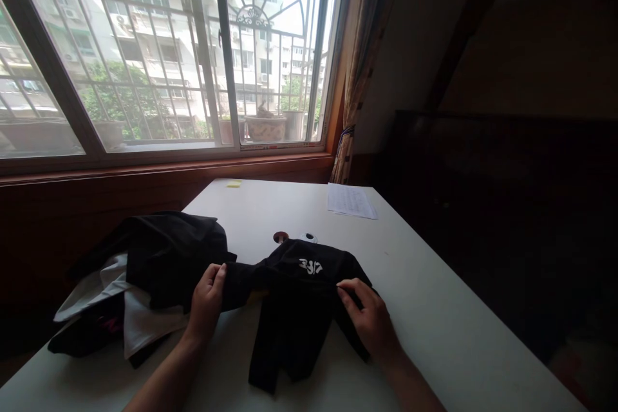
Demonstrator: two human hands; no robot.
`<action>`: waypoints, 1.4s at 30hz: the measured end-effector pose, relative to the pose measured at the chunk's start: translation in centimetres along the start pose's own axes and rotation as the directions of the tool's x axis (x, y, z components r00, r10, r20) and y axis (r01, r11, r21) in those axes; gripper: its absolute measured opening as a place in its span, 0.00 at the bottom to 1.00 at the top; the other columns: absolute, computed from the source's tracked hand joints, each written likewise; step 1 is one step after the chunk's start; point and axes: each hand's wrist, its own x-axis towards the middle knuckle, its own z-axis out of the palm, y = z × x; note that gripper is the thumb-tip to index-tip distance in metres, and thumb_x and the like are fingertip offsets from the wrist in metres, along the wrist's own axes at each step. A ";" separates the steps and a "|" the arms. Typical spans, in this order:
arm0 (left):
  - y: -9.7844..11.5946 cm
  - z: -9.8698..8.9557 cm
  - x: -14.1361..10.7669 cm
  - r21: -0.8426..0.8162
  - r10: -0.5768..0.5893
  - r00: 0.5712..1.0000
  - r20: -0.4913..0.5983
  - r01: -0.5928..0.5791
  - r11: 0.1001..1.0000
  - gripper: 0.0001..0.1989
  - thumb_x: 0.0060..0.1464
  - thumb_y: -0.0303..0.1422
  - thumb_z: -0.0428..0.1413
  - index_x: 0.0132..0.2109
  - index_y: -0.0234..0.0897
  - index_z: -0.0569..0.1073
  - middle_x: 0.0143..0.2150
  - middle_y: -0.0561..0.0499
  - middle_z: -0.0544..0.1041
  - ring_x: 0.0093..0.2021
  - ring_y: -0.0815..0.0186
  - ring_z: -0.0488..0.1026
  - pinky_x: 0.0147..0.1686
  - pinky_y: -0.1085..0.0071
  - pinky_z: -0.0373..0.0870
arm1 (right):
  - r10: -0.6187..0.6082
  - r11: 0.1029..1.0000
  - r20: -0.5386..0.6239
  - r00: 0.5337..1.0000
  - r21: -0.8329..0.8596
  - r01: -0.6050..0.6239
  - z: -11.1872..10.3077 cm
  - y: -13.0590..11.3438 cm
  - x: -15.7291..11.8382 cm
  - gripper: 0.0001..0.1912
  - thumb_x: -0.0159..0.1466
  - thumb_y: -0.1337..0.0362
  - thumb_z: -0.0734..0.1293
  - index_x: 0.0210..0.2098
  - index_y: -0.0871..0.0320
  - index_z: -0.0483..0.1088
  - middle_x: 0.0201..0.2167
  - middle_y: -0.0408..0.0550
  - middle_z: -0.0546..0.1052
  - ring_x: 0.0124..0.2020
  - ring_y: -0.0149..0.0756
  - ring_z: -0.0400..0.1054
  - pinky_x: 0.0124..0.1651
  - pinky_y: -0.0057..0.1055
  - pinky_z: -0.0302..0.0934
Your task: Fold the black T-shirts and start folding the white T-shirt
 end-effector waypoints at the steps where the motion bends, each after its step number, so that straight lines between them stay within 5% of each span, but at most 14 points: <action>1: 0.2 0.0 -0.1 -0.010 0.002 1.000 0.006 -0.002 1.000 0.22 0.59 0.54 0.51 0.31 0.40 0.67 0.27 0.57 0.66 0.28 0.65 0.64 0.29 0.72 0.62 | 0.028 0.999 -0.027 0.999 0.023 -0.027 -0.1 0.0 0.0 0.08 0.70 0.58 0.62 0.41 0.51 0.72 0.39 0.45 0.77 0.42 0.39 0.73 0.46 0.33 0.66; 10: 1.5 0.1 -0.7 -0.176 -0.005 0.993 0.116 0.025 0.984 0.21 0.58 0.54 0.55 0.33 0.39 0.71 0.29 0.55 0.69 0.30 0.65 0.67 0.30 0.72 0.65 | 0.316 0.941 -0.235 0.919 0.200 -0.272 -0.4 -0.3 -0.6 0.15 0.68 0.48 0.62 0.42 0.52 0.72 0.41 0.47 0.77 0.44 0.42 0.72 0.49 0.36 0.67; 13: 1.7 0.3 -0.8 -0.329 -0.134 0.970 0.202 0.196 0.924 0.22 0.55 0.53 0.59 0.30 0.38 0.67 0.25 0.57 0.65 0.25 0.68 0.64 0.26 0.74 0.63 | 0.412 0.897 -0.242 0.878 0.278 -0.345 -0.8 0.1 -0.5 0.16 0.68 0.47 0.62 0.44 0.51 0.71 0.40 0.46 0.78 0.41 0.41 0.74 0.42 0.34 0.69; 17: 2.1 0.4 -0.6 -0.428 -0.303 0.885 0.354 0.441 0.789 0.21 0.50 0.50 0.64 0.32 0.38 0.67 0.25 0.58 0.68 0.25 0.69 0.66 0.26 0.73 0.65 | 0.434 0.865 -0.256 0.864 0.385 -0.321 -1.1 1.2 -0.2 0.18 0.65 0.45 0.64 0.45 0.51 0.71 0.36 0.45 0.79 0.35 0.41 0.75 0.34 0.34 0.71; 21: 1.7 0.5 -0.4 -0.381 -0.333 0.840 0.430 0.502 0.776 0.22 0.49 0.50 0.65 0.31 0.38 0.67 0.25 0.58 0.68 0.24 0.70 0.67 0.25 0.74 0.65 | 0.539 0.790 -0.250 0.804 0.482 -0.380 -1.3 2.0 0.0 0.18 0.63 0.46 0.68 0.44 0.52 0.72 0.36 0.44 0.80 0.35 0.42 0.76 0.34 0.36 0.73; 24: 0.6 0.4 -0.1 -0.255 -0.226 0.897 0.379 0.336 0.906 0.23 0.54 0.53 0.60 0.30 0.37 0.68 0.24 0.57 0.68 0.23 0.69 0.66 0.23 0.75 0.64 | 0.599 0.731 -0.197 0.776 0.530 -0.430 -1.4 2.1 0.0 0.18 0.63 0.47 0.68 0.45 0.52 0.71 0.38 0.44 0.80 0.37 0.42 0.77 0.37 0.36 0.74; 26: -0.1 0.2 0.1 -0.118 -0.058 0.945 0.321 0.100 0.988 0.21 0.59 0.52 0.55 0.34 0.38 0.73 0.28 0.53 0.72 0.27 0.66 0.71 0.27 0.72 0.69 | 0.613 0.713 -0.180 0.769 0.546 -0.440 -1.5 1.9 -0.1 0.18 0.63 0.47 0.69 0.45 0.51 0.70 0.39 0.44 0.80 0.38 0.42 0.77 0.38 0.36 0.73; 28: -0.5 -0.1 0.2 0.021 0.181 0.945 0.271 -0.194 0.981 0.18 0.62 0.50 0.54 0.42 0.40 0.76 0.37 0.48 0.77 0.36 0.60 0.75 0.36 0.66 0.74 | 0.597 0.733 -0.197 0.778 0.528 -0.429 -1.5 1.6 -0.1 0.18 0.62 0.47 0.69 0.44 0.51 0.71 0.39 0.45 0.79 0.38 0.42 0.76 0.37 0.35 0.73; 30: -0.4 -0.3 0.0 0.117 0.429 0.855 0.293 -0.477 0.871 0.19 0.61 0.50 0.56 0.52 0.44 0.75 0.47 0.45 0.78 0.46 0.55 0.75 0.46 0.60 0.75 | 0.548 0.787 -0.232 0.804 0.471 -0.400 -1.5 1.3 -0.2 0.18 0.63 0.47 0.68 0.44 0.52 0.72 0.39 0.46 0.79 0.38 0.42 0.75 0.37 0.34 0.72; 32: 0.2 -0.3 -0.6 0.149 0.596 0.686 0.418 -0.699 0.700 0.28 0.56 0.52 0.60 0.60 0.48 0.72 0.54 0.43 0.76 0.53 0.52 0.72 0.52 0.55 0.74 | 0.481 0.844 -0.256 0.838 0.395 -0.363 -1.5 0.8 -0.2 0.17 0.64 0.47 0.67 0.44 0.52 0.73 0.38 0.47 0.79 0.37 0.42 0.75 0.35 0.34 0.71; 35: 1.2 0.3 -1.8 0.130 0.644 0.460 0.611 -0.861 0.491 0.35 0.52 0.52 0.64 0.64 0.50 0.68 0.57 0.42 0.75 0.57 0.49 0.70 0.56 0.50 0.72 | 0.412 0.888 -0.256 0.875 0.329 -0.322 -2.0 0.2 -0.3 0.17 0.65 0.47 0.64 0.44 0.52 0.73 0.36 0.48 0.79 0.34 0.41 0.74 0.32 0.32 0.69; 37: 1.6 0.7 -2.4 0.141 0.635 0.404 0.658 -0.895 0.424 0.29 0.56 0.43 0.64 0.64 0.49 0.69 0.55 0.44 0.76 0.56 0.51 0.70 0.56 0.49 0.72 | 0.383 0.899 -0.212 0.899 0.310 -0.310 -2.7 -0.1 -0.3 0.17 0.66 0.48 0.64 0.42 0.53 0.74 0.31 0.47 0.77 0.30 0.39 0.72 0.30 0.31 0.67; 42: 1.4 0.7 -2.5 0.097 0.647 0.404 0.647 -0.885 0.455 0.18 0.62 0.25 0.55 0.56 0.47 0.76 0.47 0.46 0.79 0.44 0.59 0.74 0.44 0.62 0.76 | 0.187 0.958 0.174 0.967 0.187 -0.219 -5.0 -1.3 0.4 0.17 0.68 0.50 0.62 0.32 0.54 0.75 0.25 0.43 0.75 0.27 0.36 0.70 0.31 0.31 0.64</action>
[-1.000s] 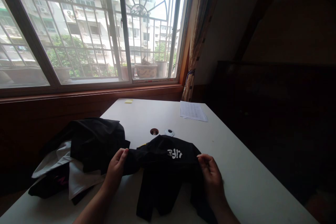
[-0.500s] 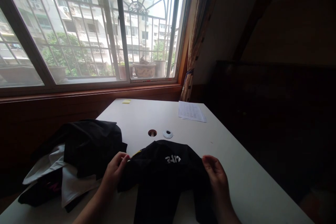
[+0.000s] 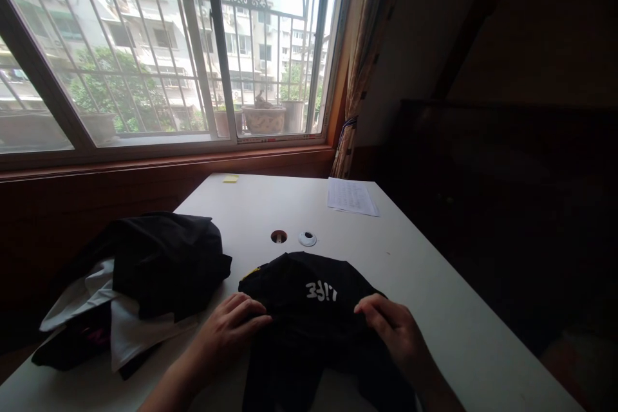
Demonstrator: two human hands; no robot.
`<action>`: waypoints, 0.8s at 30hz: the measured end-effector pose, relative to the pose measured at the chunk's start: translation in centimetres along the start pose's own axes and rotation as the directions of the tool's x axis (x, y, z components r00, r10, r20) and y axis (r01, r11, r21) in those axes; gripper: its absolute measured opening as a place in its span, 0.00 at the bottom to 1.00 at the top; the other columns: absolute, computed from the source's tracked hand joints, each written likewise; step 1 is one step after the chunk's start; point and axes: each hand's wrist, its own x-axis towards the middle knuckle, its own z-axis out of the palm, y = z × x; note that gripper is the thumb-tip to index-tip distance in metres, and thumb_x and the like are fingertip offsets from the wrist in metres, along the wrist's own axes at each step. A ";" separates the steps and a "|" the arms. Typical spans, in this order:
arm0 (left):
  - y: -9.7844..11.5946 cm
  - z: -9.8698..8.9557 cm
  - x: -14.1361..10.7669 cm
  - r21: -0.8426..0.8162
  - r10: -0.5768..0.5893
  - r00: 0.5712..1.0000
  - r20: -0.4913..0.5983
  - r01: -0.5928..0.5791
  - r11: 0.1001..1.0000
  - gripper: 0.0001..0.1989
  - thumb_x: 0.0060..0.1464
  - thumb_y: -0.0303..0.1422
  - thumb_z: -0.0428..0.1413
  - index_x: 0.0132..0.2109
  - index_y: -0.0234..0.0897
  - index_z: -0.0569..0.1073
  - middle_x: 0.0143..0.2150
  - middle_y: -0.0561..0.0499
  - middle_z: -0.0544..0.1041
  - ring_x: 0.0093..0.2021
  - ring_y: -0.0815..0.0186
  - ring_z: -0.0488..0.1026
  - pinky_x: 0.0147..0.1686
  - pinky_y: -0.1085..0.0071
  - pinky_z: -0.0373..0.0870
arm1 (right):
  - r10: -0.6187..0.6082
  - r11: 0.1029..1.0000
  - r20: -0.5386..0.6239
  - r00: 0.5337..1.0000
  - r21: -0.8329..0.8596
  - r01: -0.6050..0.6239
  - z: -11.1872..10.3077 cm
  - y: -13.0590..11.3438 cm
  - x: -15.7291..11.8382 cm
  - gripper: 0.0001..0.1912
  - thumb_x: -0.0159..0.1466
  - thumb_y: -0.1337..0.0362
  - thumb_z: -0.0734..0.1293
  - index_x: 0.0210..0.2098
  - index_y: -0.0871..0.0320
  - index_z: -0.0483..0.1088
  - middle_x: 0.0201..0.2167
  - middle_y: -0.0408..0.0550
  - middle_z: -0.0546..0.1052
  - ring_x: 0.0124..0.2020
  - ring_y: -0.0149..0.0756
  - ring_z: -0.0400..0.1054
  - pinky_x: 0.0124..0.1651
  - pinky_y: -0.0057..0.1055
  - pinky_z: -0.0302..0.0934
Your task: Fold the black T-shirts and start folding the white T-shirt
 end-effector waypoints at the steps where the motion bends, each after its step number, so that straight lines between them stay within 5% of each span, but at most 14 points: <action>1: -0.2 -0.2 -0.1 -0.033 -0.002 1.000 -0.019 0.002 0.999 0.17 0.63 0.24 0.54 0.55 0.46 0.76 0.45 0.46 0.79 0.43 0.60 0.74 0.42 0.63 0.76 | -0.010 0.999 0.094 0.995 -0.036 0.014 -0.3 -0.4 0.0 0.17 0.68 0.51 0.62 0.31 0.54 0.75 0.26 0.44 0.76 0.28 0.36 0.70 0.33 0.31 0.64; 4: -0.7 -1.0 -0.5 -0.124 -0.024 0.997 -0.071 0.015 0.992 0.16 0.64 0.26 0.54 0.55 0.46 0.77 0.45 0.46 0.79 0.43 0.60 0.73 0.43 0.63 0.75 | 0.021 0.989 0.262 0.965 -0.147 0.019 -0.6 -1.5 -0.3 0.17 0.68 0.52 0.64 0.28 0.54 0.73 0.26 0.43 0.76 0.29 0.36 0.70 0.34 0.32 0.64; 9: -1.4 -2.0 -1.3 -0.203 -0.093 0.987 -0.131 0.066 0.977 0.14 0.66 0.34 0.54 0.55 0.48 0.77 0.44 0.45 0.78 0.43 0.59 0.72 0.42 0.63 0.75 | 0.073 0.977 0.366 0.928 -0.211 0.006 -0.3 -2.4 -1.4 0.17 0.64 0.51 0.69 0.23 0.53 0.75 0.26 0.44 0.76 0.27 0.35 0.69 0.29 0.29 0.63; 15: -1.5 -2.2 -2.2 -0.195 -0.213 0.936 -0.280 0.162 0.967 0.16 0.63 0.27 0.55 0.54 0.50 0.78 0.39 0.49 0.73 0.38 0.65 0.72 0.35 0.71 0.73 | 0.104 0.983 0.487 0.867 -0.186 -0.014 -0.6 -3.0 -3.5 0.12 0.58 0.51 0.75 0.25 0.51 0.79 0.28 0.45 0.78 0.36 0.41 0.73 0.40 0.34 0.68; 19: -1.1 -2.4 -2.0 -0.227 -0.292 0.885 -0.363 0.220 0.949 0.17 0.64 0.26 0.53 0.54 0.50 0.77 0.43 0.50 0.73 0.40 0.66 0.75 0.35 0.73 0.74 | 0.025 0.999 0.600 0.800 -0.047 0.004 -0.7 -4.1 -3.9 0.13 0.64 0.53 0.71 0.27 0.52 0.80 0.30 0.46 0.77 0.35 0.37 0.72 0.40 0.33 0.68; 24: -0.9 -2.6 -1.5 -0.293 -0.405 0.798 -0.445 0.298 0.908 0.12 0.65 0.30 0.53 0.50 0.48 0.77 0.48 0.49 0.74 0.47 0.61 0.75 0.46 0.65 0.74 | -0.071 0.997 0.447 0.892 0.002 0.079 0.5 -4.7 -2.2 0.09 0.68 0.59 0.67 0.36 0.51 0.79 0.39 0.47 0.77 0.39 0.37 0.73 0.43 0.33 0.70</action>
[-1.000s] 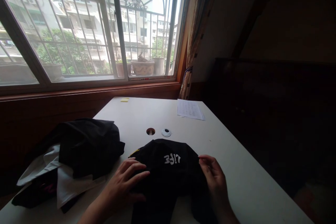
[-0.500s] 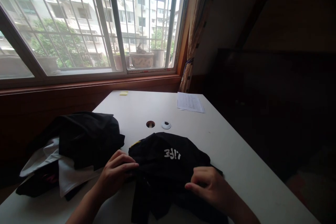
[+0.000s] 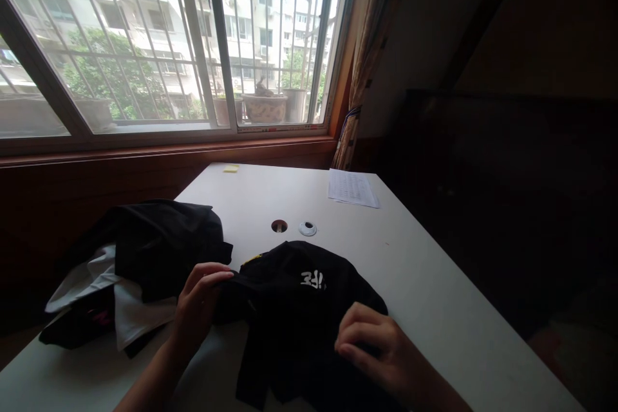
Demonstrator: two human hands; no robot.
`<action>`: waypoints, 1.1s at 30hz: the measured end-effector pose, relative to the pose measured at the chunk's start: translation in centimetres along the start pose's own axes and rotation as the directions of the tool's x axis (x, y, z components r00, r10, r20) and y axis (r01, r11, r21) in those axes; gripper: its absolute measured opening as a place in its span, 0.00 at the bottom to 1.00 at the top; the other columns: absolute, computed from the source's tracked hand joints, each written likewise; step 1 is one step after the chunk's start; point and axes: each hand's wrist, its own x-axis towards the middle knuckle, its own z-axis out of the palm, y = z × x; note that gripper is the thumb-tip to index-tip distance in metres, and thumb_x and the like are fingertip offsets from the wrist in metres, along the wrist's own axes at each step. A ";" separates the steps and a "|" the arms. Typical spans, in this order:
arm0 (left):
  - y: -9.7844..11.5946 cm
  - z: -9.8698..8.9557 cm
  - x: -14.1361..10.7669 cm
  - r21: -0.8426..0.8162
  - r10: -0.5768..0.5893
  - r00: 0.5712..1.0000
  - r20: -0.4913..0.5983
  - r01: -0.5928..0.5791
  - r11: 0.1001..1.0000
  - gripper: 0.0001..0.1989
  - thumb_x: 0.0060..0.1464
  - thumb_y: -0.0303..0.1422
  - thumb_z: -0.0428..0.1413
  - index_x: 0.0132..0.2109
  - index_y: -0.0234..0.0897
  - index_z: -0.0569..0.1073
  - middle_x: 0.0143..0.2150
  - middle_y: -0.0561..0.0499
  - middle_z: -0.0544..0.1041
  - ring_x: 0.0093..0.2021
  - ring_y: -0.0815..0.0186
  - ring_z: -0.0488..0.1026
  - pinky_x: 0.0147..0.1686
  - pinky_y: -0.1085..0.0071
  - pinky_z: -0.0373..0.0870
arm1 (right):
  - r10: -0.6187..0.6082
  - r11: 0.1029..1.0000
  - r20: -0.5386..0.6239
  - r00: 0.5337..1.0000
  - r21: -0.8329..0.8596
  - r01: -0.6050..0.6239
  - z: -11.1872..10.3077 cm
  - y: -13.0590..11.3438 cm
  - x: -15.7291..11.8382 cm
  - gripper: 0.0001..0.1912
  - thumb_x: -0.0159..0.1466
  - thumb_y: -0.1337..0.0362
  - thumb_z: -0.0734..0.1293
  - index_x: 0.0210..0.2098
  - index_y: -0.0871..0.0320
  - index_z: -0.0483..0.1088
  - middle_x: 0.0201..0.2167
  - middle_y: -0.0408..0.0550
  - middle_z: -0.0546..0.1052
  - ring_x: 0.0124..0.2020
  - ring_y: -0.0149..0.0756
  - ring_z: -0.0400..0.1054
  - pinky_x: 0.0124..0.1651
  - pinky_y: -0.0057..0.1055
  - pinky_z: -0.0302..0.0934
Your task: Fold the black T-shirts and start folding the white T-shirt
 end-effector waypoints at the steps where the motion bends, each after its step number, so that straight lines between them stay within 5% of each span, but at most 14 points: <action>1: 0.0 0.1 0.0 -0.015 -0.028 1.000 -0.012 0.027 1.000 0.11 0.66 0.30 0.52 0.49 0.48 0.77 0.48 0.49 0.74 0.48 0.60 0.74 0.47 0.64 0.73 | -0.013 0.999 -0.038 0.999 -0.040 0.011 0.2 0.1 0.6 0.07 0.67 0.61 0.67 0.40 0.50 0.78 0.43 0.47 0.77 0.43 0.39 0.73 0.47 0.34 0.70; 4: -0.2 0.4 -0.1 -0.077 -0.100 0.995 -0.031 0.097 0.992 0.10 0.67 0.31 0.51 0.48 0.46 0.76 0.49 0.49 0.74 0.49 0.60 0.74 0.50 0.63 0.72 | -0.032 0.987 -0.066 0.997 -0.157 0.021 1.0 0.5 2.0 0.17 0.65 0.63 0.70 0.53 0.45 0.75 0.55 0.47 0.73 0.55 0.43 0.70 0.58 0.39 0.67; 7: -0.3 0.9 -0.1 -0.122 -0.183 0.982 -0.040 0.177 0.977 0.09 0.67 0.33 0.50 0.47 0.44 0.76 0.50 0.49 0.74 0.50 0.60 0.73 0.52 0.63 0.70 | 0.015 0.977 0.053 0.998 -0.213 -0.004 2.2 0.7 2.8 0.26 0.61 0.63 0.74 0.58 0.42 0.71 0.57 0.46 0.73 0.54 0.44 0.71 0.56 0.37 0.68; 17: -2.0 2.6 0.0 -0.214 -0.415 0.908 0.053 0.416 0.884 0.12 0.67 0.39 0.50 0.48 0.42 0.75 0.54 0.47 0.75 0.56 0.56 0.72 0.59 0.57 0.66 | -0.116 0.990 0.416 0.902 -0.030 0.141 6.1 -0.2 3.2 0.15 0.64 0.60 0.73 0.50 0.47 0.78 0.49 0.40 0.79 0.46 0.33 0.75 0.49 0.24 0.67; 20: -2.1 2.7 0.0 -0.194 -0.412 0.908 0.077 0.419 0.887 0.12 0.67 0.40 0.50 0.49 0.42 0.75 0.56 0.46 0.74 0.57 0.54 0.71 0.60 0.55 0.65 | -0.205 0.974 0.357 0.911 -0.016 0.226 5.0 -0.3 4.5 0.12 0.67 0.63 0.68 0.50 0.48 0.77 0.46 0.41 0.80 0.45 0.32 0.75 0.49 0.26 0.67; 26: -2.0 2.5 0.0 -0.203 -0.387 0.918 0.083 0.396 0.895 0.13 0.67 0.41 0.50 0.49 0.42 0.75 0.57 0.46 0.73 0.60 0.54 0.69 0.62 0.55 0.62 | -0.277 0.923 -0.017 0.961 -0.282 0.262 1.9 1.3 9.9 0.12 0.66 0.67 0.68 0.48 0.53 0.77 0.54 0.49 0.76 0.55 0.40 0.69 0.59 0.39 0.65; 33: -2.6 2.5 -0.1 -0.233 -0.345 0.933 0.103 0.360 0.903 0.14 0.67 0.41 0.49 0.51 0.42 0.75 0.58 0.44 0.72 0.61 0.53 0.67 0.63 0.53 0.62 | -0.256 0.817 0.151 0.955 -0.494 0.297 3.6 6.0 13.8 0.16 0.67 0.58 0.67 0.54 0.46 0.75 0.60 0.46 0.72 0.62 0.45 0.62 0.67 0.47 0.55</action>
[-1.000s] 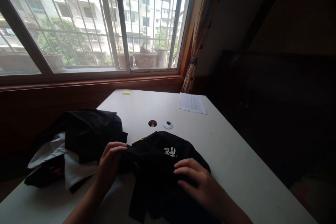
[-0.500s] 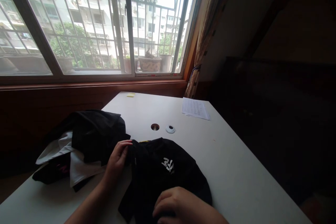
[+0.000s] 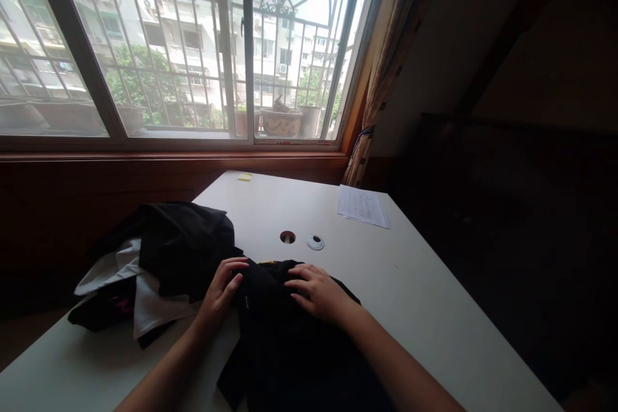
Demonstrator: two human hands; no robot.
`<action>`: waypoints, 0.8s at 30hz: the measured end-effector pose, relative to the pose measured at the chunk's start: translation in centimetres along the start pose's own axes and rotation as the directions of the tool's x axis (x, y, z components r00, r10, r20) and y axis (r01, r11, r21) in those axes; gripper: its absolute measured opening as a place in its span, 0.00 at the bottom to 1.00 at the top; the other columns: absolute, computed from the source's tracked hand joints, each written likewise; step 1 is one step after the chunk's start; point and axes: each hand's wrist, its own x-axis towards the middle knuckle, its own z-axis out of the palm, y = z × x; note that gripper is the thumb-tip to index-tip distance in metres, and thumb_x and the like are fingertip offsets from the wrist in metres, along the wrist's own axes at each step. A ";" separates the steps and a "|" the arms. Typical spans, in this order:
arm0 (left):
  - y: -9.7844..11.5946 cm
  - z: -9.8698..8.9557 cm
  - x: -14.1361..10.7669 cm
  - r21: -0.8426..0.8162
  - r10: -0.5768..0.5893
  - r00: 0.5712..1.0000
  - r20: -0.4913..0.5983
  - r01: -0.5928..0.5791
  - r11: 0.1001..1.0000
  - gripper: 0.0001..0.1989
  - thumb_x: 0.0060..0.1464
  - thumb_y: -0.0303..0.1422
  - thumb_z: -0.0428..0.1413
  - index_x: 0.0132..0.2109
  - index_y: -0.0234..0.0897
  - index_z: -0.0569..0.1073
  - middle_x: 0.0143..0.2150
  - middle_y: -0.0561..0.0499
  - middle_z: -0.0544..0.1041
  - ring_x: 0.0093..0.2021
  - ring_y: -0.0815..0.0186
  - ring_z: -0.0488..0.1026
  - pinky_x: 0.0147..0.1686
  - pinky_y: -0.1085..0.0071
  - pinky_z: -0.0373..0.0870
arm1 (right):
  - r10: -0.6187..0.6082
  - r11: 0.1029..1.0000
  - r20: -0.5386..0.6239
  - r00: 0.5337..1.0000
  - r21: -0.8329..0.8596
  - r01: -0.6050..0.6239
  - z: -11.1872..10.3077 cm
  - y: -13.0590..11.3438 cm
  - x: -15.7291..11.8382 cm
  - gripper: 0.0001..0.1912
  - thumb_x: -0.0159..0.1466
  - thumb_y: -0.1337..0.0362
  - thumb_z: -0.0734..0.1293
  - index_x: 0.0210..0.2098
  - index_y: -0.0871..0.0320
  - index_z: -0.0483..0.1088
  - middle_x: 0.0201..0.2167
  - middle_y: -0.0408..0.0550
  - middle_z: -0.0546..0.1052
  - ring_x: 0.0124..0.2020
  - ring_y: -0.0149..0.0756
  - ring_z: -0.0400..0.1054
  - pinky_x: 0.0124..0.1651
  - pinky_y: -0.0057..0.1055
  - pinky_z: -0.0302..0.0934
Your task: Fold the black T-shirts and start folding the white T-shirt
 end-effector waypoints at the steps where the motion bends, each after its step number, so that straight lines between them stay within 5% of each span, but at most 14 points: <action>1: -0.1 0.0 0.0 0.003 0.003 1.000 -0.003 -0.003 1.000 0.14 0.67 0.41 0.49 0.51 0.42 0.75 0.58 0.44 0.72 0.61 0.53 0.67 0.62 0.53 0.62 | 0.008 1.000 0.019 1.000 -0.027 -0.008 0.6 0.4 0.1 0.17 0.67 0.57 0.66 0.55 0.45 0.74 0.60 0.46 0.72 0.63 0.45 0.61 0.67 0.48 0.54; 11: -0.9 0.4 0.2 0.153 0.065 0.998 -0.005 -0.063 0.986 0.13 0.66 0.40 0.50 0.50 0.43 0.75 0.56 0.43 0.72 0.58 0.53 0.70 0.58 0.55 0.67 | 0.301 0.912 -0.056 0.952 -0.274 -0.304 0.2 4.2 -1.5 0.20 0.68 0.59 0.64 0.59 0.41 0.71 0.63 0.44 0.69 0.62 0.45 0.61 0.62 0.46 0.58; 16: -1.0 0.5 -0.1 0.201 0.068 0.997 0.045 -0.075 0.977 0.12 0.66 0.39 0.51 0.50 0.43 0.75 0.54 0.44 0.72 0.57 0.54 0.71 0.57 0.57 0.69 | 0.520 0.733 -0.142 0.842 -0.432 -0.526 -1.9 6.1 -4.1 0.20 0.70 0.60 0.60 0.60 0.47 0.70 0.61 0.50 0.70 0.59 0.48 0.64 0.52 0.40 0.66; 21: -0.6 0.7 -0.3 0.201 0.055 0.989 0.139 -0.082 0.976 0.12 0.67 0.39 0.50 0.49 0.43 0.75 0.50 0.44 0.74 0.53 0.55 0.72 0.54 0.59 0.70 | 0.710 0.553 -0.129 0.692 -0.506 -0.662 -3.6 5.8 -7.1 0.17 0.71 0.60 0.58 0.51 0.56 0.76 0.51 0.58 0.73 0.41 0.44 0.75 0.40 0.37 0.66; 24: -0.3 0.8 -0.3 0.202 0.051 0.979 0.196 -0.091 0.975 0.13 0.67 0.39 0.48 0.49 0.42 0.75 0.48 0.44 0.75 0.51 0.56 0.73 0.52 0.59 0.72 | 0.725 0.550 -0.107 0.680 -0.505 -0.665 -3.9 4.4 -8.8 0.18 0.72 0.59 0.57 0.42 0.60 0.77 0.45 0.58 0.75 0.35 0.42 0.76 0.36 0.34 0.64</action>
